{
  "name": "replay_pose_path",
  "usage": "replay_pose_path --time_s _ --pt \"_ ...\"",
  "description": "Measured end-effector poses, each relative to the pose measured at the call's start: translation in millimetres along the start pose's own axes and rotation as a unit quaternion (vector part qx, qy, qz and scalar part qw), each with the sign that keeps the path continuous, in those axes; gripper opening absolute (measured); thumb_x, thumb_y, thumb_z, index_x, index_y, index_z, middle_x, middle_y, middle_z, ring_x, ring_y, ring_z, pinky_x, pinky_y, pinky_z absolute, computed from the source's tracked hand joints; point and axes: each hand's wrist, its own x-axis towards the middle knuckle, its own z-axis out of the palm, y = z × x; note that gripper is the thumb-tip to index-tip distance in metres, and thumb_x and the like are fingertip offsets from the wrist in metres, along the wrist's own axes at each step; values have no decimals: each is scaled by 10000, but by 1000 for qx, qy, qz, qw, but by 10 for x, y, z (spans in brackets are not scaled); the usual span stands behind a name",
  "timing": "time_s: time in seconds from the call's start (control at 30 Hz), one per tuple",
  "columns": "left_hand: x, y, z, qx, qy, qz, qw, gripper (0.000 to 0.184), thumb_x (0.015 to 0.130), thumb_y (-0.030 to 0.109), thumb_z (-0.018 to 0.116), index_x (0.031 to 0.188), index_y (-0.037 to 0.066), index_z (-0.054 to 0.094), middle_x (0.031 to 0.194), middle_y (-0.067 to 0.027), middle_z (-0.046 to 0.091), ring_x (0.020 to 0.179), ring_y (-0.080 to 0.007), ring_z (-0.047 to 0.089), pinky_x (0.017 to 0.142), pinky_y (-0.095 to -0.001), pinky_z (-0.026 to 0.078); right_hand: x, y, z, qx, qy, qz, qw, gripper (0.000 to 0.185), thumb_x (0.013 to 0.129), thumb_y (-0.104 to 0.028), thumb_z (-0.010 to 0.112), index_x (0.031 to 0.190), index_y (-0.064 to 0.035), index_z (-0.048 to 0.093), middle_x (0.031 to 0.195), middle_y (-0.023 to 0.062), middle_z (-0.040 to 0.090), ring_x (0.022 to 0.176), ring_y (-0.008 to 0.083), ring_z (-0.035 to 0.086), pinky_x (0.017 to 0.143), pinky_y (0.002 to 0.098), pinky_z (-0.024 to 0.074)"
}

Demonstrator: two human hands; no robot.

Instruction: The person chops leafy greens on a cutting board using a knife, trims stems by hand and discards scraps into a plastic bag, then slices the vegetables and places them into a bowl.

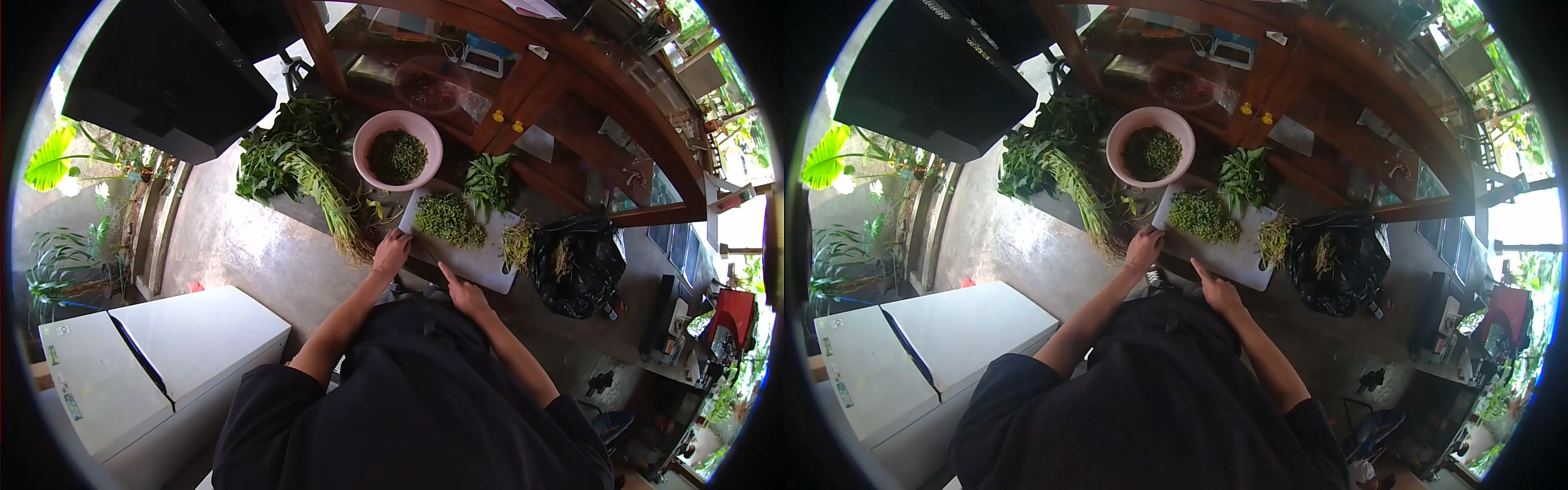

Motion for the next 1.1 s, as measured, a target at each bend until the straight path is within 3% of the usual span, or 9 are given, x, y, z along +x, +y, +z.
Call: replay_pose_path --time_s 0.13,0.33,0.4,0.53,0.73,0.8,1.1 --pt "-1 -6 -20 12 -11 7 1000 200 803 91 634 985 58 710 1000 -134 628 1002 -324 597 859 -407 520 -89 131 -51 -3 27 -41 999 703 900 -95 502 1520 -256 212 907 271 661 792 455 638 754 574 509" --pt "-28 6 -27 29 -2 19 999 216 788 83 651 994 58 711 979 -134 630 945 -331 609 836 -415 515 -104 51 -202 -42 60 -63 995 704 898 -82 505 1523 -244 224 845 252 660 728 449 630 669 557 506" --pt "-37 -15 0 12 -2 9 1000 219 788 81 649 997 62 712 980 -135 629 946 -331 610 836 -415 515 -111 -11 -285 -53 21 -11 998 704 902 -102 517 1522 -282 235 767 217 660 670 417 639 633 530 519" --pt "-40 -32 16 8 -10 -11 1000 208 799 87 637 992 89 715 1007 -132 630 992 -316 599 847 -401 527 -121 -106 -405 -45 3 6 999 696 905 -116 525 1522 -260 236 789 237 650 674 438 619 610 552 484" --pt "-47 -47 37 10 -7 -12 1000 214 809 97 630 1008 92 710 1034 -132 628 990 -319 600 851 -405 526 -198 -111 -387 -42 68 -76 994 704 902 -131 530 1523 -263 226 791 241 650 678 439 621 624 552 490" --pt "-47 -35 34 16 -8 -13 1000 213 810 99 630 1008 92 710 1035 -132 627 990 -320 600 852 -406 525 -219 -117 -386 -45 2 -8 999 702 909 -161 543 1518 -304 222 744 240 657 706 446 645 667 552 519" --pt "-35 -27 12 5 -12 -8 1000 214 811 82 630 1011 67 706 1013 -128 620 981 -319 599 853 -401 522 -212 -265 -468 -27 -77 59 995 727 928 -172 514 1525 -338 135 734 272 643 716 469 637 669 577 511"
